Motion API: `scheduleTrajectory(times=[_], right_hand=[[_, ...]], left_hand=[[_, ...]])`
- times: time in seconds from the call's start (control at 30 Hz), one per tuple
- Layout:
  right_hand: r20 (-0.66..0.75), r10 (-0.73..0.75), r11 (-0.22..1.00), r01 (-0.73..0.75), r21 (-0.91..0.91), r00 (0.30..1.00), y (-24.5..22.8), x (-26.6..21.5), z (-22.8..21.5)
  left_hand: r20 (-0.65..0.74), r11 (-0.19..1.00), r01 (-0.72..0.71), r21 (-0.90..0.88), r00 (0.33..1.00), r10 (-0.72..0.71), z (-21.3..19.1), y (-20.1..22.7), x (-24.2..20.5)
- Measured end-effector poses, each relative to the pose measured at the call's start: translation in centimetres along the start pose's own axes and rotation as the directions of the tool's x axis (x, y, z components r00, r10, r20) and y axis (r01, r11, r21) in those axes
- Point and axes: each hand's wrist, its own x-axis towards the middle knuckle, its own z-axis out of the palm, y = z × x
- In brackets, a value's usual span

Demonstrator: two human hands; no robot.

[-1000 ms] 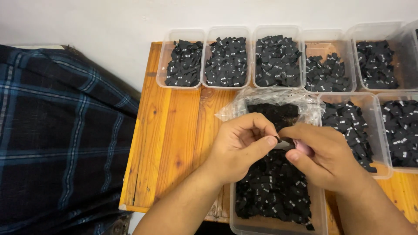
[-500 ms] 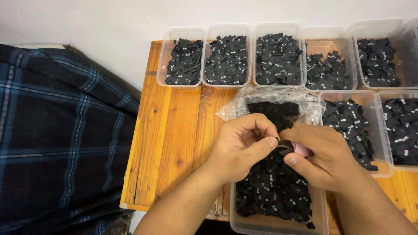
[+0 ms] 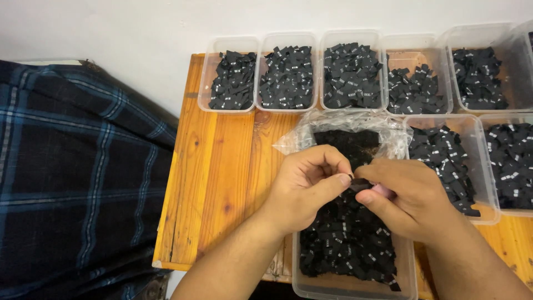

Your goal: Sorting and trimming small black fabric labels into plastic containers

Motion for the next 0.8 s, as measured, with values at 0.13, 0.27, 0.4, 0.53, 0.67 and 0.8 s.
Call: scheduleTrajectory(times=[0.13,0.27,0.4,0.53,0.67,0.8], right_hand=[[-0.027,-0.035,0.999,0.036,0.007,0.999,-0.3,0.3,-0.1],[-0.057,-0.013,1.0,0.012,-0.016,0.998,-0.1,-0.3,-0.1],[-0.058,0.146,0.987,-0.149,-0.062,0.988,0.2,-0.7,-0.1],[-0.024,0.201,0.976,-0.202,-0.076,0.979,0.2,-0.5,0.0],[-0.04,0.236,0.969,-0.238,-0.067,0.971,0.0,-0.5,0.2],[-0.043,0.252,0.965,-0.255,-0.059,0.967,0.0,-0.5,0.2]], left_hand=[[-0.006,1.0,0.001,-0.03,1.0,-0.001,-0.1,-0.3,0.0],[-0.02,1.0,-0.005,0.005,1.0,0.005,0.0,-0.1,-0.1],[-0.145,0.999,-0.041,0.025,0.988,0.044,0.5,-0.3,0.0],[-0.221,0.994,-0.107,0.017,0.969,0.108,0.8,-0.3,0.0],[-0.208,0.993,-0.117,-0.004,0.972,0.113,0.9,-0.2,-0.1],[-0.216,0.992,-0.118,0.048,0.968,0.125,1.0,0.0,-0.2]])
